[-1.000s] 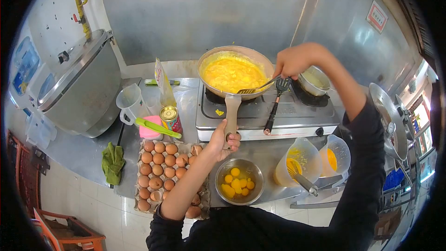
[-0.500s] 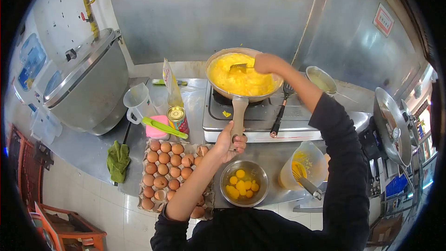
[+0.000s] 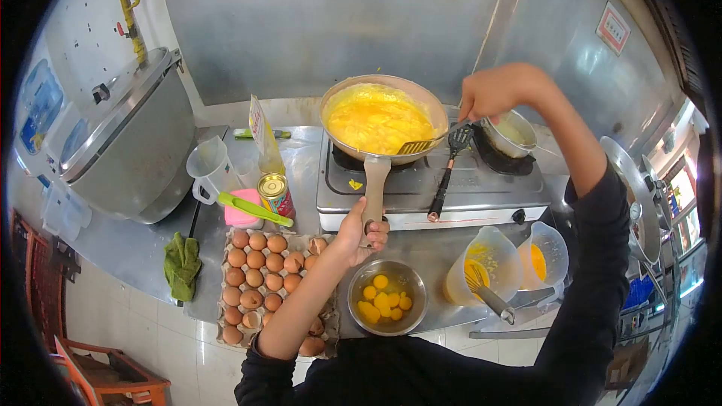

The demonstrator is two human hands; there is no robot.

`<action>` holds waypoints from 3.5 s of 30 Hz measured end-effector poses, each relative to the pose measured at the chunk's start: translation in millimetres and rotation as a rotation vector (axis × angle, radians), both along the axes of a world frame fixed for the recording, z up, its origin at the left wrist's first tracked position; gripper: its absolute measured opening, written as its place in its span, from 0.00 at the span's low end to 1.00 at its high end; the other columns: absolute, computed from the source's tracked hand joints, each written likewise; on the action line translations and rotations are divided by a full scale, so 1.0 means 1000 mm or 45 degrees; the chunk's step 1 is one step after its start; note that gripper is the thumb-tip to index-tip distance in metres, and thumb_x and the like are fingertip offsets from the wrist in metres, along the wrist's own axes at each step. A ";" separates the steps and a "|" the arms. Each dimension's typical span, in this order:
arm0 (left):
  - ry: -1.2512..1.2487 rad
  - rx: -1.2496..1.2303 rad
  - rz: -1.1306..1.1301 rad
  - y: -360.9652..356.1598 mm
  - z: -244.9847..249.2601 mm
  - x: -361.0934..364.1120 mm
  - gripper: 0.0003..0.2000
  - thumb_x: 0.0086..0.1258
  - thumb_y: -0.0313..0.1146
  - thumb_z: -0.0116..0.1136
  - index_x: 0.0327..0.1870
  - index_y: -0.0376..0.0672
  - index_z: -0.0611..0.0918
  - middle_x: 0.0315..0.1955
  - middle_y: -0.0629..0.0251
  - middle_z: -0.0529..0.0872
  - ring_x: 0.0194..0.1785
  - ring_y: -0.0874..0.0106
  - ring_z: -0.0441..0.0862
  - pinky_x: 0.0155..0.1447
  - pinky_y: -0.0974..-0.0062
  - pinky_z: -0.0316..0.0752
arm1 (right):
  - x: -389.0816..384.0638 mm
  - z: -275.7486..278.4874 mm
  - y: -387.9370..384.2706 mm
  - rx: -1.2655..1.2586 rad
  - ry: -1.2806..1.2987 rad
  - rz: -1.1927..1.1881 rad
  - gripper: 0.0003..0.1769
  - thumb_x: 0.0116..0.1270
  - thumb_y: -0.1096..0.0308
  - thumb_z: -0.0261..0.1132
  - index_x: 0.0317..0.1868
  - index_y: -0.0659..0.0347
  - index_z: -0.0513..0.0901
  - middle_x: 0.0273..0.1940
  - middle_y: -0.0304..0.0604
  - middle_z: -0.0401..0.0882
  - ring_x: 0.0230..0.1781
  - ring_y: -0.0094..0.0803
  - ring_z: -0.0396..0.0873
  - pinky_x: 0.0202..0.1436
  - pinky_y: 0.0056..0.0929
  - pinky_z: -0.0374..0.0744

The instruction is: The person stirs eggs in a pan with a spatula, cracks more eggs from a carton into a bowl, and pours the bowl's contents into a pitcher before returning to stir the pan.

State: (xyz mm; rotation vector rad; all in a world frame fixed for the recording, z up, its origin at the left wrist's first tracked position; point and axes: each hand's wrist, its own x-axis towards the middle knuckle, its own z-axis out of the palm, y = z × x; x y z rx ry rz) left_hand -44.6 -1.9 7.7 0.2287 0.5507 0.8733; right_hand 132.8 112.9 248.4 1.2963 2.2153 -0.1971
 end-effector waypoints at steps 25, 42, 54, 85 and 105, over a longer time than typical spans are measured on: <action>-0.025 -0.009 -0.015 0.002 -0.004 -0.003 0.18 0.66 0.54 0.30 0.36 0.48 0.64 0.14 0.76 0.59 0.14 0.83 0.56 0.18 0.84 0.54 | -0.025 -0.072 0.099 0.511 0.383 0.073 0.13 0.45 0.68 0.59 0.31 0.64 0.81 0.28 0.55 0.78 0.25 0.42 0.77 0.28 0.35 0.73; -0.065 0.043 -0.048 0.003 -0.009 -0.005 0.18 0.66 0.53 0.30 0.35 0.48 0.64 0.14 0.77 0.59 0.14 0.84 0.56 0.19 0.85 0.54 | 0.006 -0.084 0.035 0.263 0.352 0.152 0.19 0.47 0.71 0.55 0.43 0.54 0.78 0.31 0.52 0.78 0.29 0.41 0.76 0.34 0.32 0.73; 0.004 -0.019 0.009 0.001 -0.001 -0.002 0.17 0.66 0.52 0.31 0.36 0.48 0.66 0.13 0.78 0.59 0.13 0.85 0.55 0.16 0.88 0.52 | 0.052 0.004 0.014 0.010 0.216 0.015 0.17 0.50 0.70 0.59 0.43 0.62 0.78 0.34 0.49 0.79 0.32 0.29 0.76 0.38 0.27 0.71; 0.265 0.131 0.038 -0.003 0.000 0.002 0.19 0.68 0.51 0.25 0.42 0.46 0.64 0.19 0.67 0.68 0.17 0.78 0.61 0.20 0.81 0.59 | 0.044 -0.104 0.008 0.250 0.382 0.137 0.19 0.52 0.68 0.54 0.46 0.62 0.75 0.24 0.54 0.75 0.28 0.44 0.75 0.33 0.34 0.71; 0.093 0.077 0.015 -0.006 -0.007 0.001 0.20 0.67 0.51 0.28 0.38 0.44 0.66 0.16 0.74 0.62 0.15 0.83 0.56 0.20 0.84 0.56 | -0.096 -0.104 0.035 0.228 0.180 -0.181 0.18 0.53 0.66 0.56 0.39 0.73 0.76 0.22 0.46 0.71 0.17 0.29 0.67 0.19 0.27 0.66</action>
